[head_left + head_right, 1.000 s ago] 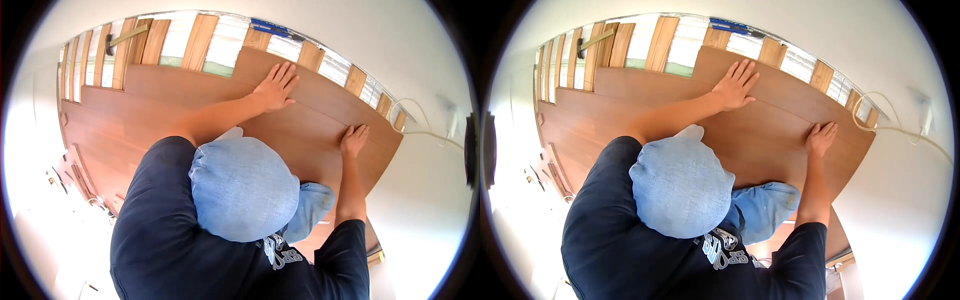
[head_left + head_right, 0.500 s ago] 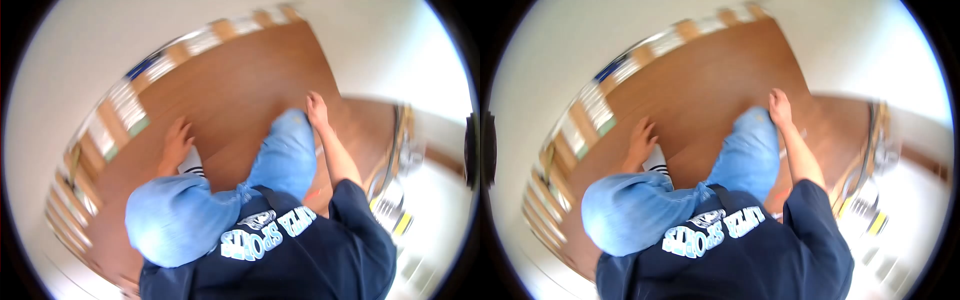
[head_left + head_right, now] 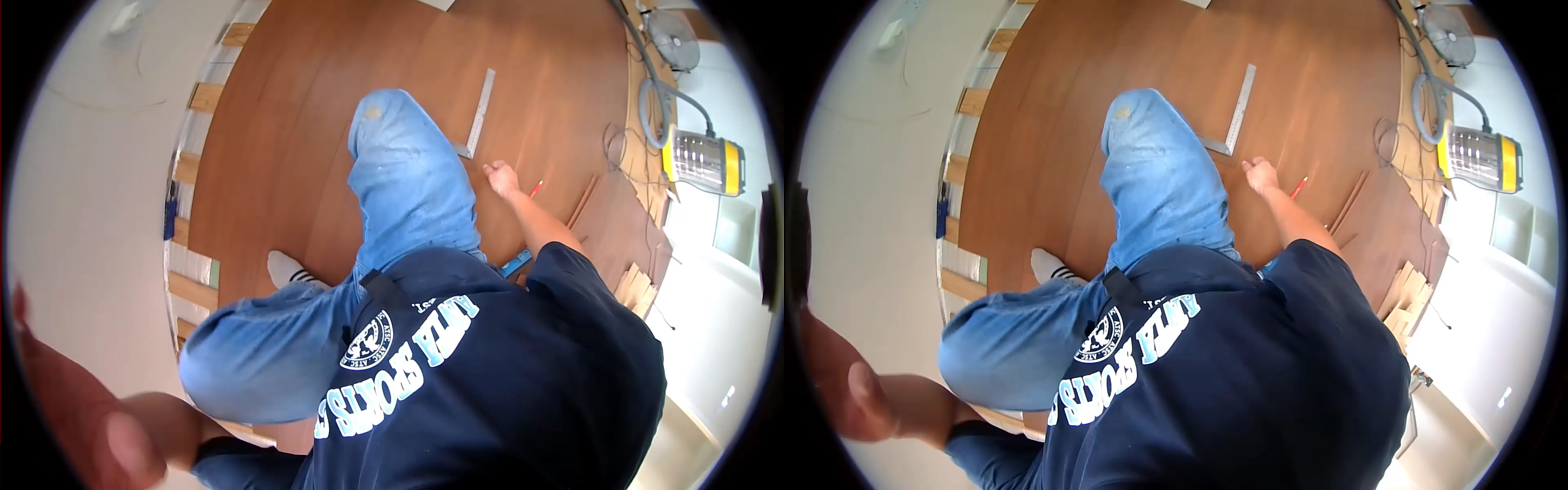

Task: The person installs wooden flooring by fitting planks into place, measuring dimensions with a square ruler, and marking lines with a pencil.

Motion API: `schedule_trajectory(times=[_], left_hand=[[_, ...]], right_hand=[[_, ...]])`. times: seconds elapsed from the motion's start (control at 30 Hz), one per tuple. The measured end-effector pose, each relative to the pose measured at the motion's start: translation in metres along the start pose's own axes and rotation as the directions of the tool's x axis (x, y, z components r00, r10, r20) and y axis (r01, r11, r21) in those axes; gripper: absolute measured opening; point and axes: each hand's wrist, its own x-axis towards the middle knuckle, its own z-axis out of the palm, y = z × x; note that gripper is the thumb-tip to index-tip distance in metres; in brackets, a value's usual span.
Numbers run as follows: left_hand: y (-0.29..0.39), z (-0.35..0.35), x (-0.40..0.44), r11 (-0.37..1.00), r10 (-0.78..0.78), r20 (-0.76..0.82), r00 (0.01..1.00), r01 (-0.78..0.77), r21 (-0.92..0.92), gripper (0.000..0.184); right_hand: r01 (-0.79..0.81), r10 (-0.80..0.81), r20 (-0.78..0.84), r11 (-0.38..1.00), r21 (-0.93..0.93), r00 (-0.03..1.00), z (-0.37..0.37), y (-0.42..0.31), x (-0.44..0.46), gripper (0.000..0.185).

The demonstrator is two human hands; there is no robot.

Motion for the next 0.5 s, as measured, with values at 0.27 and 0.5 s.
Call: schedule_trajectory(times=[0.27, 0.5], left_hand=[[0.015, 0.068, 0.104, 0.848, 0.511, 0.334, 0.792, -0.529, -0.043, 0.050], [0.008, 0.091, 0.143, 0.780, 0.587, 0.391, 0.709, -0.624, -0.039, 0.050]], right_hand=[[0.258, -0.215, -0.446, 0.966, 0.036, 0.869, -0.001, 0.120, -0.053, 0.028], [0.232, -0.153, -0.174, 0.662, 0.713, 0.973, 0.049, 0.209, -0.005, 0.060]])
